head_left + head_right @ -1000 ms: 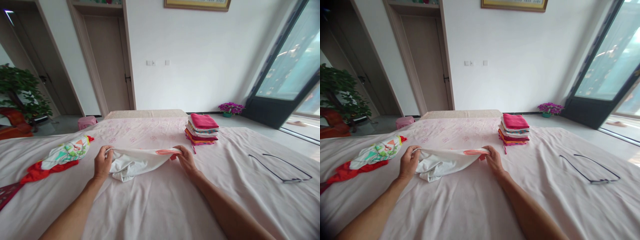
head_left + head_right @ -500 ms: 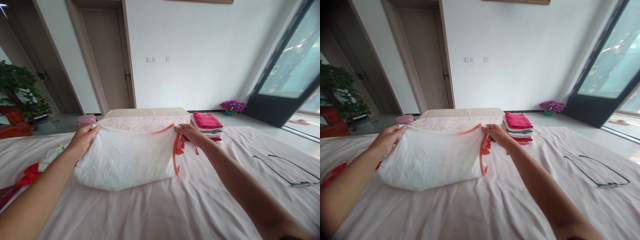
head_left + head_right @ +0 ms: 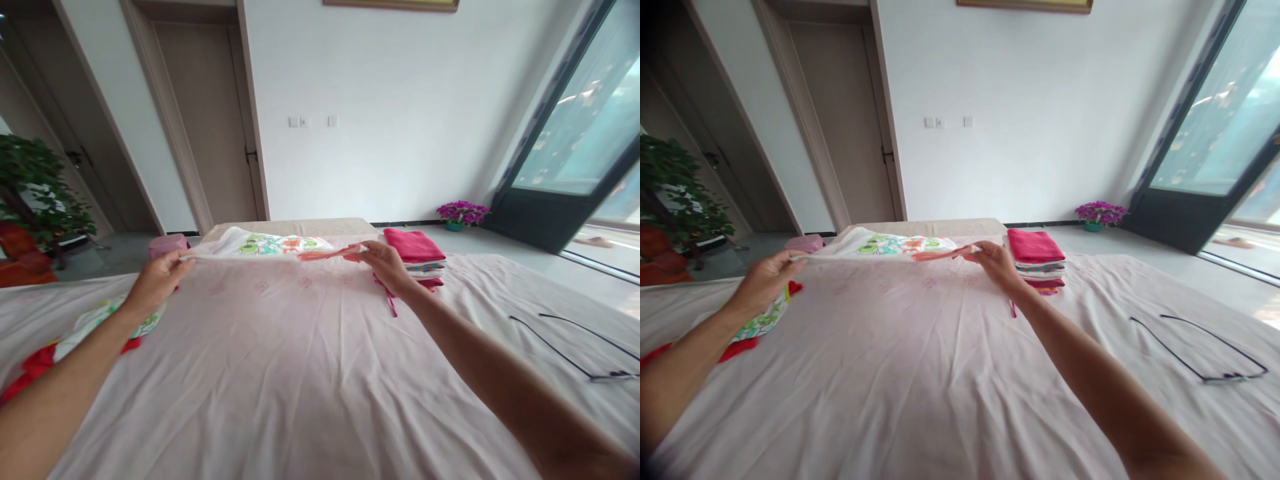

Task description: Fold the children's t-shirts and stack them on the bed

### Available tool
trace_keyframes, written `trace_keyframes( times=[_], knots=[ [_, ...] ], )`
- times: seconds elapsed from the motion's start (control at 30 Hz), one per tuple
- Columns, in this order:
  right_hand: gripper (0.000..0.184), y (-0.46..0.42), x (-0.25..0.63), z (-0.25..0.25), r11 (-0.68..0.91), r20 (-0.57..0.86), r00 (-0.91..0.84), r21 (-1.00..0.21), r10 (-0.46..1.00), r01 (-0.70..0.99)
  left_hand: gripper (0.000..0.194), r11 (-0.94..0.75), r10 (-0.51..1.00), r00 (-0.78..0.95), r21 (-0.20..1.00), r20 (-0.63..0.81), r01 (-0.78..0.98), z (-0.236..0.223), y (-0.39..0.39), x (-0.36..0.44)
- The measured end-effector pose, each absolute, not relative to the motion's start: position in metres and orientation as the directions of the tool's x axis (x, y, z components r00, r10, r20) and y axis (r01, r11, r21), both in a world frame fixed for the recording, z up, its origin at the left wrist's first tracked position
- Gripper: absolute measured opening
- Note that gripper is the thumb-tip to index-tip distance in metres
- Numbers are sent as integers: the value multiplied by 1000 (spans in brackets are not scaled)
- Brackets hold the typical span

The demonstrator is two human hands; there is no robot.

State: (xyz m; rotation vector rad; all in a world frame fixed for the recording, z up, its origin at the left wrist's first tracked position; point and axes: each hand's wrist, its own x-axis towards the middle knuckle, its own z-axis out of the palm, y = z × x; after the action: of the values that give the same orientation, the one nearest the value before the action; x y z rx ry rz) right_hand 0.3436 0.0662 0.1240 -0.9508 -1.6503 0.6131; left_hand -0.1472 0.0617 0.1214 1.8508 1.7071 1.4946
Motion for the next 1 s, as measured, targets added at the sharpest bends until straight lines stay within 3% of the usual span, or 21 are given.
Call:
trace_keyframes(
  times=[0.1,0.23,0.37,0.5,0.63,0.73,0.83,0.93,1.0],
  knots=[
    [28,58,353,66,480,432,-210,-761,877,436,48,-233,948,25,640,317,733,56,51,-152],
    [24,44,366,19,393,291,-266,-723,919,568,42,-247,961,137,520,240,818,3,35,-160],
    [23,24,382,16,518,330,-404,-627,853,582,32,-420,892,326,310,311,853,-1,8,-168],
    [18,0,395,27,632,327,-543,-462,774,622,22,-542,832,497,169,247,823,13,-27,-165],
    [25,-23,402,43,651,197,-625,-339,755,680,16,-570,819,571,193,57,798,31,-57,-148],
    [36,-21,397,64,579,161,-560,-331,813,745,27,-479,863,503,235,-52,846,53,-60,-123],
    [38,4,370,80,493,198,-452,-350,870,796,41,-383,916,402,273,-15,883,70,-38,-84],
    [41,38,322,77,490,227,-439,-282,869,825,43,-407,912,398,340,102,848,65,5,-33],
    [43,56,286,62,513,212,-472,-230,856,827,52,-401,916,381,309,125,862,48,36,0]
  ],
)
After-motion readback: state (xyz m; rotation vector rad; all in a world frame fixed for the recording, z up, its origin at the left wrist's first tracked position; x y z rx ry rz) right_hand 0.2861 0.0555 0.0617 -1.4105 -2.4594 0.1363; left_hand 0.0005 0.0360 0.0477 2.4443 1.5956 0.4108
